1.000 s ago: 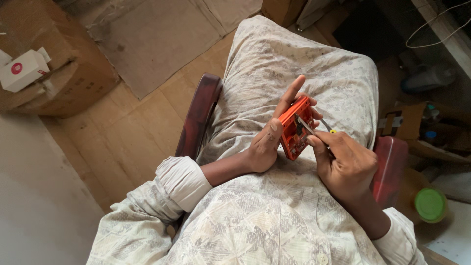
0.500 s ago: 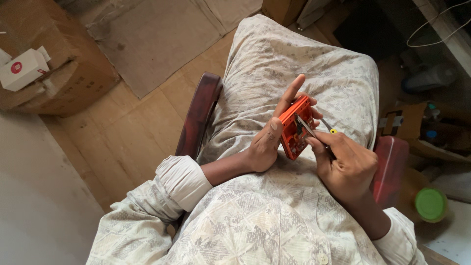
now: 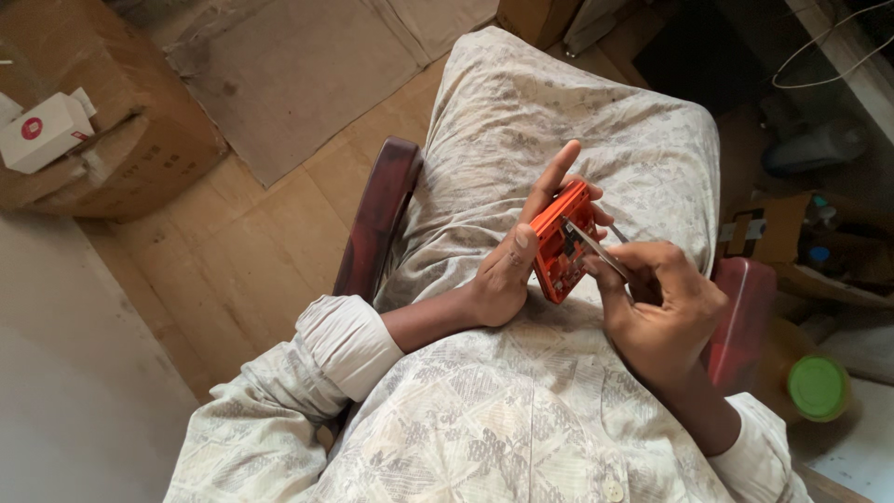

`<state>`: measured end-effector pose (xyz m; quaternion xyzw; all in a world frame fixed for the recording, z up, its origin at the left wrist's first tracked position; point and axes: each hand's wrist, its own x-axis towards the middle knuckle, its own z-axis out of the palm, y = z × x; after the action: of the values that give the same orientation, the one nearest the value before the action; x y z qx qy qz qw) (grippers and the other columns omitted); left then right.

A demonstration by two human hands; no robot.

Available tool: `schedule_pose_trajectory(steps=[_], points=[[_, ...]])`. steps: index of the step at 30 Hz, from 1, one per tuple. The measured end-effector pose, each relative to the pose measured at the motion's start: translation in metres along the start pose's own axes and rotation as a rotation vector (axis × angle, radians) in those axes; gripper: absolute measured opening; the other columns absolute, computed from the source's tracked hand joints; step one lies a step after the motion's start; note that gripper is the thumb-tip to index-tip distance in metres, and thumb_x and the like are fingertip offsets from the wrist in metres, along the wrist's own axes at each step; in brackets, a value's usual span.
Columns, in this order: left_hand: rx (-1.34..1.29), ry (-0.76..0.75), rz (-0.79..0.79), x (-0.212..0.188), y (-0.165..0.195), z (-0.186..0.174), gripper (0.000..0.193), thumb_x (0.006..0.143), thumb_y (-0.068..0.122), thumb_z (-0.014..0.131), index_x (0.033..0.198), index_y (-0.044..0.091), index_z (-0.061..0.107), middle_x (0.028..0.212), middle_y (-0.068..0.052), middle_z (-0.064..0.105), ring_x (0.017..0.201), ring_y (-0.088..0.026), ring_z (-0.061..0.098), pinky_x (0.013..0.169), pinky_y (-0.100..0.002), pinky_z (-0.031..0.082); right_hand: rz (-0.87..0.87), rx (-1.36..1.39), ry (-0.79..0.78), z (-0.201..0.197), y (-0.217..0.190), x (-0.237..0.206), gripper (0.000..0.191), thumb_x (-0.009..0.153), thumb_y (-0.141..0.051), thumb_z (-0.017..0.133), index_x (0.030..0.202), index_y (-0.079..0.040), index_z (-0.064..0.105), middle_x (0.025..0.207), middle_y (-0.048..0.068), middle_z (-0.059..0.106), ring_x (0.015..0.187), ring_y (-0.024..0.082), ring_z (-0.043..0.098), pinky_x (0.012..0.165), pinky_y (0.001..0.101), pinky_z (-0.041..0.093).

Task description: The person reclines in a chair with an opened orange mobile phone on their lap. They use a screwdriver to unscrew and pry at the internal components, use a yellow utility knife and tweezers on small parts, clean the internals with a cotton swab, and continue prying and adjusting the board and battery area.

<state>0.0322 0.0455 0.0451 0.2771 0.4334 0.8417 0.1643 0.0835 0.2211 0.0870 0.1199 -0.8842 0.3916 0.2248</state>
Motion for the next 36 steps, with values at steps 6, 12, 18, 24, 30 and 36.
schedule_pose_trajectory(steps=[6,12,18,24,30,36], points=[[0.006,0.004,-0.004,0.001,-0.001,0.0,0.105,0.101,0.081,0.032,0.173,0.013,-0.004,0.151,-0.015,0.036,0.134,-0.025,0.048,0.119,-0.042,0.041,-0.027,-0.125,-0.018,-0.003,0.012,-0.006,0.016,0.104,-0.017,0.079,0.103,-0.004,0.07,0.078,0.007,0.07,0.061,0.008,0.062,0.055,0.0243,0.044],[0.022,0.002,-0.004,0.001,0.0,-0.001,0.104,0.101,0.081,0.031,0.172,0.013,-0.005,0.155,-0.016,0.036,0.135,-0.025,0.048,0.121,-0.044,0.042,0.023,-0.147,-0.07,0.0,0.011,-0.004,0.029,0.09,-0.025,0.084,0.095,0.0,0.071,0.061,0.007,0.06,0.053,0.013,0.056,0.05,0.03,0.041],[0.033,0.018,-0.005,0.002,-0.001,-0.001,0.106,0.1,0.082,0.03,0.172,0.013,-0.005,0.155,-0.016,0.037,0.137,-0.026,0.049,0.122,-0.046,0.044,-0.093,-0.148,0.0,-0.002,0.007,0.001,0.021,0.102,-0.024,0.078,0.1,-0.004,0.072,0.081,0.007,0.069,0.063,0.012,0.062,0.056,0.0272,0.044],[0.043,0.014,0.01,0.003,-0.003,-0.001,0.105,0.101,0.082,0.029,0.172,0.012,-0.004,0.149,-0.016,0.038,0.133,-0.024,0.049,0.119,-0.042,0.043,-0.119,-0.284,-0.055,-0.005,0.01,0.0,0.011,0.106,-0.017,0.076,0.106,-0.006,0.074,0.079,0.007,0.067,0.064,0.018,0.059,0.06,0.0306,0.043],[0.022,0.007,0.002,0.002,-0.002,-0.002,0.105,0.101,0.081,0.031,0.172,0.012,-0.004,0.153,-0.016,0.037,0.133,-0.024,0.048,0.12,-0.043,0.042,0.013,-0.17,-0.072,0.0,0.01,-0.001,0.028,0.092,-0.021,0.085,0.105,-0.001,0.07,0.071,0.007,0.062,0.06,0.016,0.061,0.056,0.0302,0.045],[0.015,0.008,0.001,0.002,-0.005,-0.002,0.105,0.101,0.082,0.031,0.172,0.013,-0.004,0.15,-0.015,0.037,0.133,-0.024,0.048,0.118,-0.042,0.042,-0.172,-0.233,-0.031,-0.004,0.005,0.002,0.015,0.105,-0.019,0.079,0.107,-0.005,0.074,0.087,0.009,0.07,0.073,0.019,0.068,0.063,0.0286,0.049]])
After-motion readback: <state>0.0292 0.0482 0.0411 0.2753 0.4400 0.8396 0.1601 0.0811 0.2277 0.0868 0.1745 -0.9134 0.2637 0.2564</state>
